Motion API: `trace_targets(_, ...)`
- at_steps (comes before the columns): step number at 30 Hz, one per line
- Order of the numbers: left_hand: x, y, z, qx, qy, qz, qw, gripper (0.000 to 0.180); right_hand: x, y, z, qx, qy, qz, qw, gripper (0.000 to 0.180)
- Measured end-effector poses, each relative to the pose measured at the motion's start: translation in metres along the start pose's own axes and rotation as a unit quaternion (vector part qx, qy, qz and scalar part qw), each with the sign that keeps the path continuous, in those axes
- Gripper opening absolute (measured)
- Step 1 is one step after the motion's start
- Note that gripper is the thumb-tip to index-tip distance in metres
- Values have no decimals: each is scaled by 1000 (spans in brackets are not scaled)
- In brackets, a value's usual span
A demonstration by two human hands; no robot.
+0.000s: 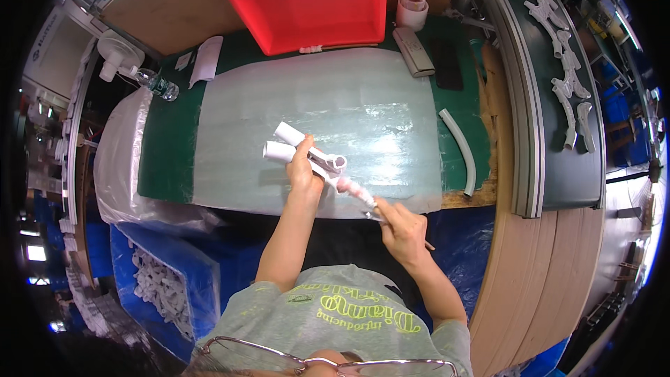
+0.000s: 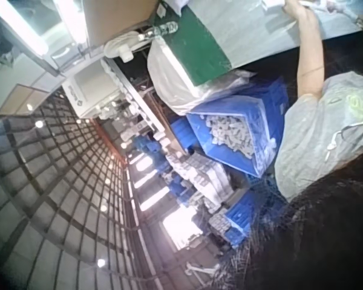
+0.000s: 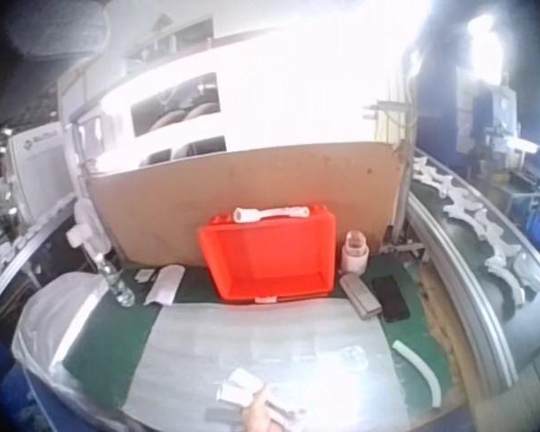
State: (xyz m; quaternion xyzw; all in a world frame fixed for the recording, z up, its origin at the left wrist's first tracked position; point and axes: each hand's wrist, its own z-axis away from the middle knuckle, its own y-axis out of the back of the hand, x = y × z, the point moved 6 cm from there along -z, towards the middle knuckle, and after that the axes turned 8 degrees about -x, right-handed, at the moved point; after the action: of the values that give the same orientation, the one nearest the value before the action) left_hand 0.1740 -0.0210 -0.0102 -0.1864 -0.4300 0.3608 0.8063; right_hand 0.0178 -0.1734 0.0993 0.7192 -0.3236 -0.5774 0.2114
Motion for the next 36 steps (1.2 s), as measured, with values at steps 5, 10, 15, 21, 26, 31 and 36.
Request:
trace_targets(5, 4, 4, 0, -15, -18, -18, 1000, 25, 52, 15, -12, 68, -69, 19, 995, 32)
trace_targets(10, 10, 11, -3, -29, -27, -26, 999, 24, 68, 14, -65, 121, -50, 32, 991, 29)
trace_targets(15, 25, -8, 10, -81, -5, -13, 997, 34, 54, 19, -106, 184, 63, 125, 973, 29)
trace_targets(21, 5, -59, 41, -231, -62, -36, 970, 32, 55, -51, -34, -175, -284, -561, 758, 45)
trace_targets(26, -49, -89, 92, -496, -88, -244, 829, 34, 52, -49, 35, -36, -242, -735, 633, 50)
trace_targets(31, -154, -96, 168, -630, 177, -311, 689, 55, 69, 14, 140, 129, -238, -819, 505, 46)
trace_targets(36, -193, -90, 198, -683, 168, -431, 566, 65, 109, 115, 311, 474, -278, -609, 573, 40)
